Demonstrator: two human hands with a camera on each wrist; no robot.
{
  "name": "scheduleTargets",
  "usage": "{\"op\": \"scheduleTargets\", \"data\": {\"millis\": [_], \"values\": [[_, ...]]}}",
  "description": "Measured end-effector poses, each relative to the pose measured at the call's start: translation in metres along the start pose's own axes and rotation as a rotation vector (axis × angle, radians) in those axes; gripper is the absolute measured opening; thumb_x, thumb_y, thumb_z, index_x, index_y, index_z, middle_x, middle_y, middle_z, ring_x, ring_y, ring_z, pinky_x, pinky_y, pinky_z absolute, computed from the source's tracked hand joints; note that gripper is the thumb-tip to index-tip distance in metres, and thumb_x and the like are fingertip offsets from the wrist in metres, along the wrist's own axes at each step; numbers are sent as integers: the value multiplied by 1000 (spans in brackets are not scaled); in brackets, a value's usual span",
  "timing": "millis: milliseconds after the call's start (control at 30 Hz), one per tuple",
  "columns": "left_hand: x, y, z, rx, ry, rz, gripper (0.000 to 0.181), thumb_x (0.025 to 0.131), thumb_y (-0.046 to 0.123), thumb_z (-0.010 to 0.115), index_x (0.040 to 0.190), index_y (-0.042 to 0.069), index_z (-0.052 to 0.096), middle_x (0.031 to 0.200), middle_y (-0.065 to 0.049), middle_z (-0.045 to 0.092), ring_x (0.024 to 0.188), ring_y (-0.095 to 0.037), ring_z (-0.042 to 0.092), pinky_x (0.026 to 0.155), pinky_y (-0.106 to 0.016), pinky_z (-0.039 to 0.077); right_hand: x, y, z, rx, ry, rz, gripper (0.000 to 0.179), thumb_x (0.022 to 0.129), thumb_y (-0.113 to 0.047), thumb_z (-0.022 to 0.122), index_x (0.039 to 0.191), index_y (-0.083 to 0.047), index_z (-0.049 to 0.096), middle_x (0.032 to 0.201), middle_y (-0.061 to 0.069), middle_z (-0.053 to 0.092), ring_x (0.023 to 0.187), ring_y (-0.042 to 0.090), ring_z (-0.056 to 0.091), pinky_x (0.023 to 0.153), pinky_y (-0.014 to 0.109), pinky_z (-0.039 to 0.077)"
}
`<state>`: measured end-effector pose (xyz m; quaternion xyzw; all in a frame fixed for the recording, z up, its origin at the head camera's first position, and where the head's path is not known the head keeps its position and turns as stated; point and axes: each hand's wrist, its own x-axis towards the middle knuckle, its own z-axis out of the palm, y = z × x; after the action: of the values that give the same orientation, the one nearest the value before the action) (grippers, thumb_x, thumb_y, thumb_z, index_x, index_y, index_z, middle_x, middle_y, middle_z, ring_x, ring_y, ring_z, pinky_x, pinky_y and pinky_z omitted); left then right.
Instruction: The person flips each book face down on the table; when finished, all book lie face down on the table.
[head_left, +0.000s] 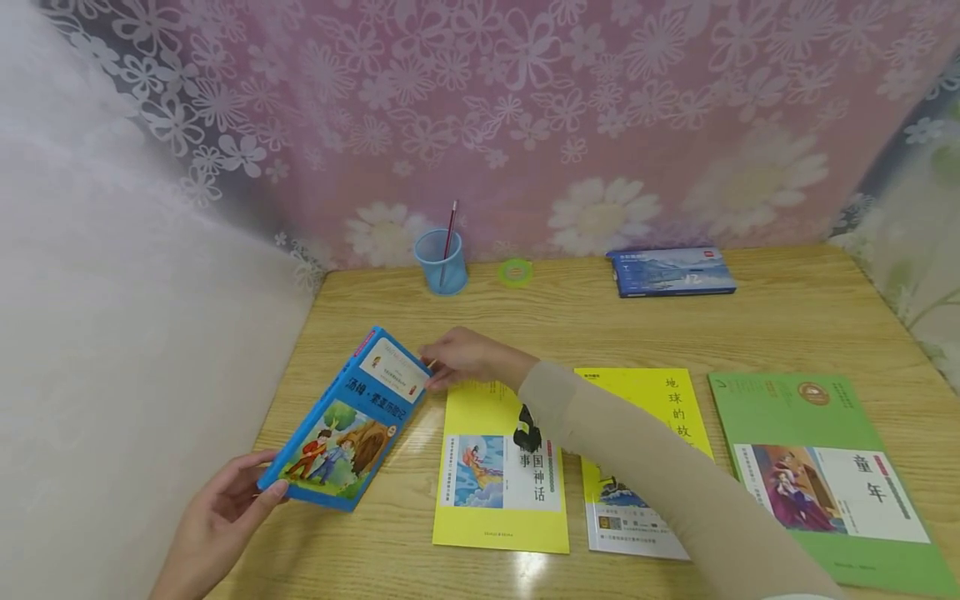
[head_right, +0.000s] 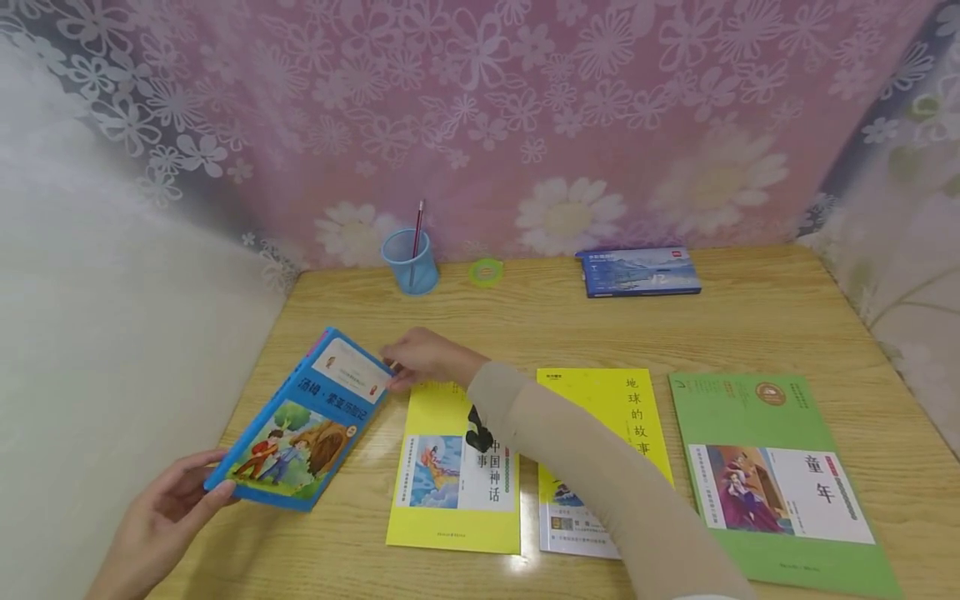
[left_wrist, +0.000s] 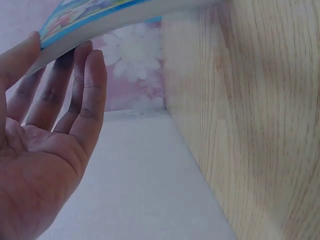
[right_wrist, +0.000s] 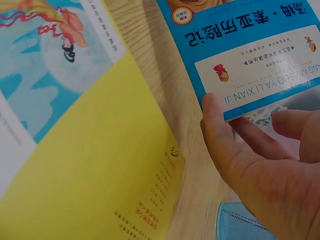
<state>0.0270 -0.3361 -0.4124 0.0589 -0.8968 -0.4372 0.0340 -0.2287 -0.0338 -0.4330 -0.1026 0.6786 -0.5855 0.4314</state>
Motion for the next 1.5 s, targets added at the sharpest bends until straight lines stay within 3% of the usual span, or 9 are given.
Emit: {"op": "scheduleTargets", "data": {"millis": [133,233,400,533,733,833,1067,1267,1500], "values": [[-2,1,2,-11,45,-1,36,101,12,71,136,5,67,117,24,70,102,3,72,79,-20,62,-5,-5,-3,20,9,-32,44,112,-29,51,131,8,64,125,23,69,111,35,72,115,52,50],[-3,0,2,-82,47,35,35,99,4,71,134,0,68,117,18,73,102,0,74,79,-21,63,-7,-8,-4,47,6,-44,43,112,-28,52,131,9,64,125,23,70,115,36,71,115,51,50],[-1,-6,2,-248,1,258,39,91,-19,67,130,-14,66,119,3,73,108,-5,70,88,-20,61,-7,-11,-6,104,-3,-58,36,110,-22,56,123,9,69,111,18,73,114,37,72,114,53,50],[2,-12,3,-396,-68,454,44,84,-31,63,128,-22,62,125,-10,71,119,-13,67,94,-22,60,-7,-11,-8,125,-8,-62,30,106,-15,61,116,12,69,97,11,72,99,29,74,114,55,49],[6,-19,8,-506,-154,617,50,79,-37,59,128,-25,59,132,-24,66,132,-23,62,109,-23,52,-8,-9,-10,38,-10,-99,31,102,-7,66,127,11,69,120,17,74,93,18,75,108,45,56],[5,-18,9,-427,-163,597,51,79,-36,62,128,-22,62,133,-22,65,134,-20,62,109,-19,51,-9,-7,-10,-19,-3,-116,35,100,-5,69,132,8,68,134,20,70,99,18,75,103,39,60],[0,-10,8,-56,-166,489,48,84,-18,75,129,-2,73,136,-12,66,134,-5,58,105,-9,47,-9,-2,-10,-123,26,-167,38,97,-1,72,135,1,68,146,18,64,118,29,74,100,38,61],[0,-15,11,-88,-274,475,50,85,-15,77,133,-2,70,143,-18,64,144,-4,52,112,-10,42,-4,7,-7,-140,44,-197,38,96,1,73,133,-1,70,139,17,69,117,27,74,95,36,63],[0,-18,21,9,-286,499,51,84,-1,84,133,8,73,141,-10,67,144,-2,52,111,-10,43,-1,16,-4,-217,68,-230,40,96,2,72,136,-4,69,132,13,73,114,23,73,93,33,63]]}}
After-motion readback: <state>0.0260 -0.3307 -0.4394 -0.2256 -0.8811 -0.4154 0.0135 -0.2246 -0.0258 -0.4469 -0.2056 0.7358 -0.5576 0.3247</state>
